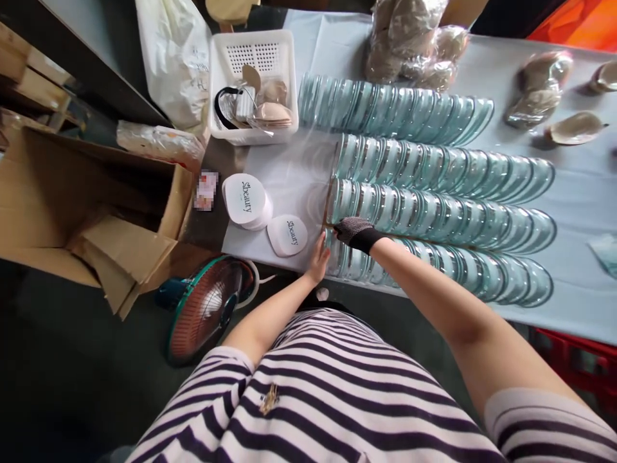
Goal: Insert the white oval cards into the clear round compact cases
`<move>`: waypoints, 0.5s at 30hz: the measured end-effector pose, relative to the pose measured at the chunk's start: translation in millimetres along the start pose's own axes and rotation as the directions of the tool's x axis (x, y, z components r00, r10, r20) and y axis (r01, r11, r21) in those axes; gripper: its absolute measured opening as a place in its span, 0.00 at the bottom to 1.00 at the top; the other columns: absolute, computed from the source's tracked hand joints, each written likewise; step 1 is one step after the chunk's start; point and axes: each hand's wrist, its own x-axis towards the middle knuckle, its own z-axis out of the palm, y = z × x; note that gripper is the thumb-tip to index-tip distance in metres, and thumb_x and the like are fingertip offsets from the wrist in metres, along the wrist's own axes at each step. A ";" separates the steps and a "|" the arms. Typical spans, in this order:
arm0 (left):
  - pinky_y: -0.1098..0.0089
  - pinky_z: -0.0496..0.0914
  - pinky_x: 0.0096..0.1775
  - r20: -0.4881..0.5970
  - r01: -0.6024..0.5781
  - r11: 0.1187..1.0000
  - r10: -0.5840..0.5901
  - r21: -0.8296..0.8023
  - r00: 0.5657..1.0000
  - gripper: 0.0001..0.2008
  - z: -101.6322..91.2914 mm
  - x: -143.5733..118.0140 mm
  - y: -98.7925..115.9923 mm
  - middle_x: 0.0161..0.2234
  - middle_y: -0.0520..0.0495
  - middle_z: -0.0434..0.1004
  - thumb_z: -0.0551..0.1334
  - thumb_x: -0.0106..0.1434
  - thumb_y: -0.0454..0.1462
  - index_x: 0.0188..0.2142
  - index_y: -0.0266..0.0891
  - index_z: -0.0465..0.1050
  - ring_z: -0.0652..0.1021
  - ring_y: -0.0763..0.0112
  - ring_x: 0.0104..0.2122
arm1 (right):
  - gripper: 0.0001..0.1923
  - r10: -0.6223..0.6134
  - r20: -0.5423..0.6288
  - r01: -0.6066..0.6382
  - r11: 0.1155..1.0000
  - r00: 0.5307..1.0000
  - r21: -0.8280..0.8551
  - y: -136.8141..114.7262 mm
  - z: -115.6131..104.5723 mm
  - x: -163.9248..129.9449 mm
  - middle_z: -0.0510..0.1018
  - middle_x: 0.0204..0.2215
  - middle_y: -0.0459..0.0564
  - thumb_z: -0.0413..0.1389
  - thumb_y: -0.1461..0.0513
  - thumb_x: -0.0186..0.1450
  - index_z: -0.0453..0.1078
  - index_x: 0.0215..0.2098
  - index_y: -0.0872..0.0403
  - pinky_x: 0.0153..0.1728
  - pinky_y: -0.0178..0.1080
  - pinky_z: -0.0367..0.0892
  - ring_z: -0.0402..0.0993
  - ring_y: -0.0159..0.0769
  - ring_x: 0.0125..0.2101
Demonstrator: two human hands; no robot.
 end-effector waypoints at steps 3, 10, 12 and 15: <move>0.62 0.49 0.68 -0.006 0.048 0.999 -0.048 0.004 0.999 0.33 0.3 1.1 1.8 0.70 0.46 0.51 0.50 0.69 0.52 0.69 0.44 0.51 0.52 0.66 0.70 | 0.18 -0.040 -0.080 0.040 0.999 0.996 0.000 -13.8 5.6 -17.3 0.79 0.45 0.61 0.49 0.59 0.68 0.76 0.49 0.56 0.43 0.41 0.68 0.76 0.46 0.45; 0.65 0.50 0.67 -0.051 0.066 0.993 -0.061 0.101 0.997 0.32 -4.1 2.2 -4.5 0.71 0.45 0.49 0.48 0.71 0.50 0.70 0.41 0.49 0.53 0.67 0.69 | 0.22 0.101 -0.423 0.014 0.965 0.900 0.262 31.9 31.5 -72.1 0.75 0.54 0.56 0.47 0.59 0.69 0.68 0.58 0.54 0.52 0.41 0.64 0.71 0.45 0.53; 0.65 0.52 0.67 -0.058 0.100 0.983 -0.092 0.155 0.994 0.31 -5.2 0.3 -2.7 0.70 0.44 0.51 0.48 0.72 0.51 0.69 0.41 0.50 0.54 0.66 0.69 | 0.25 0.372 -0.571 -0.152 0.906 0.732 0.396 85.6 51.7 -105.0 0.69 0.59 0.60 0.46 0.57 0.70 0.62 0.62 0.60 0.57 0.41 0.60 0.65 0.45 0.58; 0.67 0.54 0.66 -0.088 0.148 0.961 -0.131 0.233 0.987 0.29 -4.6 -0.8 3.6 0.69 0.43 0.54 0.45 0.73 0.49 0.69 0.39 0.51 0.57 0.66 0.68 | 0.37 0.761 -0.526 -0.475 0.648 0.379 0.596 167.1 86.0 -177.4 0.61 0.61 0.74 0.46 0.50 0.71 0.51 0.66 0.72 0.59 0.42 0.55 0.58 0.51 0.63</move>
